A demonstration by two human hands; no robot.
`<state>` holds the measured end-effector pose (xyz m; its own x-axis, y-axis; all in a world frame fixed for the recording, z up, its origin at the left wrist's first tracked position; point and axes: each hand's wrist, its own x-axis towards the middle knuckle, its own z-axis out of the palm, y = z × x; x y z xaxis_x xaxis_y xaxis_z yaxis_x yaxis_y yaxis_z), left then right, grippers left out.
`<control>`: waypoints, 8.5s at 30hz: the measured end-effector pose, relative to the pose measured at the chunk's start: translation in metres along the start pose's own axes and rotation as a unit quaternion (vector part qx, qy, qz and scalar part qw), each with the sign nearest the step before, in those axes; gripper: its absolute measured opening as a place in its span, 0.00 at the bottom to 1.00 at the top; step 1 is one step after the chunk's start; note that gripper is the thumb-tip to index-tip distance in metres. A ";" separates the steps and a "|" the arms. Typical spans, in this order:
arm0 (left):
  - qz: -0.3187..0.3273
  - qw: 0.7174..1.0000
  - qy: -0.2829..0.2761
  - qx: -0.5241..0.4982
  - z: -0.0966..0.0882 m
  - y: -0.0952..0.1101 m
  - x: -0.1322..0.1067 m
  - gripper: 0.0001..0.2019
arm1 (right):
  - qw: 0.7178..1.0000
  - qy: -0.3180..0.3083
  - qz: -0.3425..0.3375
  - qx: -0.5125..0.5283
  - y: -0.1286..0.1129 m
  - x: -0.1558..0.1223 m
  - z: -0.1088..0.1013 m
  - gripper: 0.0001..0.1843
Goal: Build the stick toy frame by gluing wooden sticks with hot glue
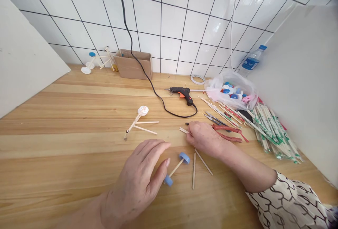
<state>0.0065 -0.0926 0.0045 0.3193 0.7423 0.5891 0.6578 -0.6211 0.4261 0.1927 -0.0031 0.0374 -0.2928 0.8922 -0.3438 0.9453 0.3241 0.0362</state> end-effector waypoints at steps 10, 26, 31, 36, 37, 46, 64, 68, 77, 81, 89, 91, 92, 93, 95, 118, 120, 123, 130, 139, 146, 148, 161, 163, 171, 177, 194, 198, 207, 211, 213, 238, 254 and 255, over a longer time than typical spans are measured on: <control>0.010 1.000 0.002 0.009 0.000 0.000 0.000 0.13 | 0.999 0.040 -0.013 0.024 0.000 -0.001 0.001 0.13; 0.016 1.000 0.005 0.014 0.004 -0.004 -0.003 0.13 | 0.992 0.079 0.053 0.077 0.065 0.005 -0.025 0.10; 0.015 1.000 -0.002 0.015 0.005 -0.005 -0.004 0.13 | 0.995 0.071 0.051 0.049 0.077 0.018 -0.016 0.10; 0.012 1.000 0.001 0.019 0.004 -0.005 -0.001 0.13 | 0.997 0.051 0.043 0.024 0.085 0.031 -0.009 0.10; 0.012 1.000 0.000 0.019 0.003 -0.005 0.000 0.13 | 0.998 0.049 0.041 0.022 0.086 0.032 -0.008 0.10; 0.027 0.999 0.001 0.038 0.002 -0.006 0.000 0.13 | 0.993 0.077 0.082 0.028 0.092 0.016 -0.031 0.10; 0.026 0.999 0.007 0.040 0.001 -0.006 0.001 0.12 | 0.983 0.062 0.167 0.046 0.139 0.020 -0.020 0.11; 0.023 0.999 0.011 0.033 0.003 -0.006 0.002 0.12 | 0.982 0.055 0.178 0.041 0.136 0.021 -0.018 0.11; 0.030 0.999 0.013 0.043 0.002 -0.007 -0.001 0.12 | 0.969 0.114 0.210 0.058 0.163 0.011 -0.029 0.13; 0.020 0.999 0.011 0.040 0.002 -0.006 -0.001 0.12 | 0.970 0.092 0.220 0.045 0.173 0.019 -0.018 0.10; 0.032 0.998 0.011 0.050 0.003 -0.007 -0.001 0.12 | 0.971 0.026 0.239 0.015 0.164 0.023 -0.013 0.13; 0.028 0.998 0.011 0.048 0.002 -0.006 -0.001 0.12 | 0.971 0.011 0.240 0.007 0.163 0.023 -0.012 0.16; 0.027 0.999 0.012 0.046 0.002 -0.005 0.000 0.12 | 0.971 0.006 0.241 0.003 0.163 0.023 -0.012 0.16; 0.024 0.999 0.013 0.044 0.001 -0.004 0.001 0.12 | 0.971 0.003 0.241 -0.001 0.162 0.023 -0.012 0.16; 0.024 0.999 0.014 0.043 -0.001 -0.003 0.003 0.11 | 0.971 0.002 0.239 -0.008 0.159 0.023 -0.012 0.17; 0.012 0.999 0.007 0.043 0.002 -0.004 -0.001 0.12 | 0.962 0.181 -0.203 -0.007 0.046 -0.009 -0.014 0.07; 0.017 0.998 0.018 0.059 0.001 -0.004 0.000 0.11 | 0.947 0.171 -0.272 -0.014 0.028 -0.017 -0.014 0.08; 0.023 0.996 0.025 0.080 -0.002 -0.005 0.002 0.08 | 0.924 0.152 -0.351 -0.026 0.009 -0.027 -0.013 0.07; -0.030 0.997 -0.029 0.071 -0.006 -0.008 0.005 0.08 | 0.887 0.181 -0.419 -0.070 -0.009 -0.024 -0.010 0.05; -0.195 0.955 -0.207 0.088 0.000 -0.013 0.008 0.10 | 0.861 0.222 -0.456 -0.046 -0.017 0.012 -0.001 0.08; -0.284 0.915 -0.254 0.133 -0.002 -0.012 0.018 0.10 | 0.870 0.322 -0.370 0.039 -0.016 0.026 0.017 0.09; -0.289 0.913 -0.254 0.136 0.000 -0.013 0.019 0.10 | 0.879 0.319 -0.350 0.061 -0.016 0.025 0.021 0.09; -0.264 0.920 -0.241 0.162 0.003 -0.012 0.018 0.09 | 0.886 0.196 -0.386 0.165 -0.022 0.022 0.022 0.10; -0.264 0.921 -0.239 0.159 0.003 -0.013 0.018 0.09 | 0.885 0.190 -0.392 0.164 -0.022 0.022 0.020 0.10; -0.260 0.921 -0.242 0.161 0.001 -0.012 0.015 0.09 | 0.883 0.173 -0.408 0.159 -0.024 0.022 0.019 0.11; -0.265 0.920 -0.243 0.159 0.002 -0.013 0.015 0.10 | 0.877 0.167 -0.420 0.164 -0.024 0.022 0.017 0.11; -0.250 0.929 -0.225 0.155 0.003 -0.014 0.015 0.09 | 0.871 0.165 -0.430 0.171 -0.022 0.024 0.019 0.12; -0.250 0.928 -0.226 0.159 0.003 -0.014 0.015 0.09 | 0.871 0.161 -0.433 0.170 -0.022 0.024 0.018 0.12; -0.248 0.929 -0.225 0.160 0.003 -0.013 0.014 0.09 | 0.868 0.160 -0.438 0.170 -0.022 0.025 0.018 0.12; -0.248 0.929 -0.225 0.158 0.003 -0.013 0.015 0.08 | 0.868 0.158 -0.439 0.169 -0.021 0.024 0.017 0.12; -0.250 0.928 -0.224 0.160 0.003 -0.014 0.015 0.08 | 0.868 0.158 -0.440 0.170 -0.021 0.024 0.017 0.11; -0.274 0.928 -0.210 0.141 -0.005 -0.015 0.019 0.09 | 0.857 0.179 -0.443 0.192 -0.013 0.028 0.016 0.14; -0.325 0.902 -0.205 0.196 0.007 -0.012 0.031 0.09 | 0.865 0.201 -0.422 0.183 -0.011 0.028 0.027 0.11; -0.327 0.900 -0.208 0.201 0.007 -0.012 0.032 0.09 | 0.867 0.199 -0.421 0.181 -0.011 0.028 0.027 0.12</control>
<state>0.0137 -0.0598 0.0132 -0.0531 0.9977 -0.0413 0.9646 0.0619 0.2562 0.1780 0.0099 0.0026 -0.8584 0.4496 0.2471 0.3356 0.8564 -0.3925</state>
